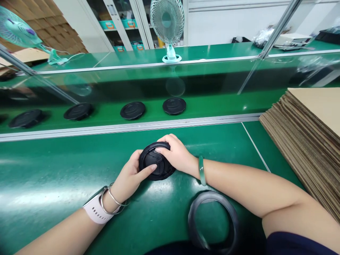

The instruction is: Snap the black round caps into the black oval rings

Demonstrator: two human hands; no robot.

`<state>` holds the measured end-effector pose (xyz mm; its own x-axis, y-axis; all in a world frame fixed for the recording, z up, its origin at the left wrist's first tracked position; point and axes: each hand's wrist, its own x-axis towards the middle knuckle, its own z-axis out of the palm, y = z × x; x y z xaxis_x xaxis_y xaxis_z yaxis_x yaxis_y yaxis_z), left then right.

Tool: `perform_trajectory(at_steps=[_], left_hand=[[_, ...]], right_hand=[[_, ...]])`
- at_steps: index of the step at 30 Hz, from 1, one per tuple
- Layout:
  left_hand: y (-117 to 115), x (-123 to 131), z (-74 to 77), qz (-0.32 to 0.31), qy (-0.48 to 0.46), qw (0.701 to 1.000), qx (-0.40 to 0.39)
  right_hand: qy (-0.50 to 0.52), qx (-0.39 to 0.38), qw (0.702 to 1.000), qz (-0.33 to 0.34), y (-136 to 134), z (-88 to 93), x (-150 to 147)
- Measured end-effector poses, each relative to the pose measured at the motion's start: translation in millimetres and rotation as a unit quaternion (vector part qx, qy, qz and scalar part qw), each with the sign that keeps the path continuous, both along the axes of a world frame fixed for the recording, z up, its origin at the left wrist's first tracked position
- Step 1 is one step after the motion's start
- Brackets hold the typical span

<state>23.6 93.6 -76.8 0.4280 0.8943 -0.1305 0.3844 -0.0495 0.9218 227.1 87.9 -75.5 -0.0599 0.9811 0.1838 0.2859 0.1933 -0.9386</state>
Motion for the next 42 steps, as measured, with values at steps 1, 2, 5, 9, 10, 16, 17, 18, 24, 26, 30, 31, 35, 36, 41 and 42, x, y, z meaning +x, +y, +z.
perform_trajectory(at_steps=[1,2,5,9,10,16,17,18,24,26,30,31,35,36,41,42], left_hand=[[0,0,-0.2,-0.001,0.002,1.0,0.004],[-1,0,-0.5,-0.003,0.001,1.0,0.007],[-1,0,-1.7,-0.01,-0.012,1.0,0.008],[1,0,-3.0,-0.022,-0.022,0.999,-0.008],[2,0,-3.1,-0.024,-0.022,0.999,-0.011],[3,0,-1.4,-0.01,-0.036,0.999,-0.027],[3,0,-1.1,-0.007,-0.043,0.999,-0.031],[3,0,-0.9,-0.007,-0.049,0.998,-0.036],[2,0,-0.5,-0.008,-0.05,0.998,-0.039],[2,0,0.0,-0.008,-0.046,0.998,-0.034],[0,1,1.3,-0.013,-0.042,0.999,-0.029],[0,1,1.5,-0.015,-0.044,0.998,-0.029],[-2,1,1.9,-0.016,-0.052,0.998,-0.025],[-3,1,2.1,-0.013,-0.049,0.998,-0.021],[-6,1,2.3,-0.005,-0.019,1.0,-0.003],[-6,1,1.8,-0.003,-0.015,1.0,0.0]], right_hand=[[0.002,-0.006,1.0,0.001,1,0.8,1],[0.004,-0.011,1.0,0.003,1,1.5,1],[0.002,-0.009,1.0,-0.001,1,3.3,1],[-0.024,-0.001,0.999,-0.046,-2,3.0,-3],[-0.03,-0.001,0.998,-0.06,-2,2.8,-4],[-0.006,-0.05,0.998,0.034,2,9.2,7],[0.014,-0.071,0.994,0.079,3,11.3,11],[0.03,-0.09,0.989,0.117,3,13.4,15],[0.023,-0.133,0.98,0.145,2,20.3,20],[0.017,-0.14,0.981,0.134,1,20.4,17],[0.009,-0.136,0.983,0.122,-2,21.0,13],[0.006,-0.132,0.984,0.118,-3,21.8,12],[-0.024,-0.111,0.989,0.095,-7,26.5,10],[-0.029,-0.109,0.989,0.091,-8,27.5,9],[-0.043,-0.11,0.99,0.08,-9,26.7,7],[-0.044,-0.113,0.989,0.08,-8,25.5,6]])
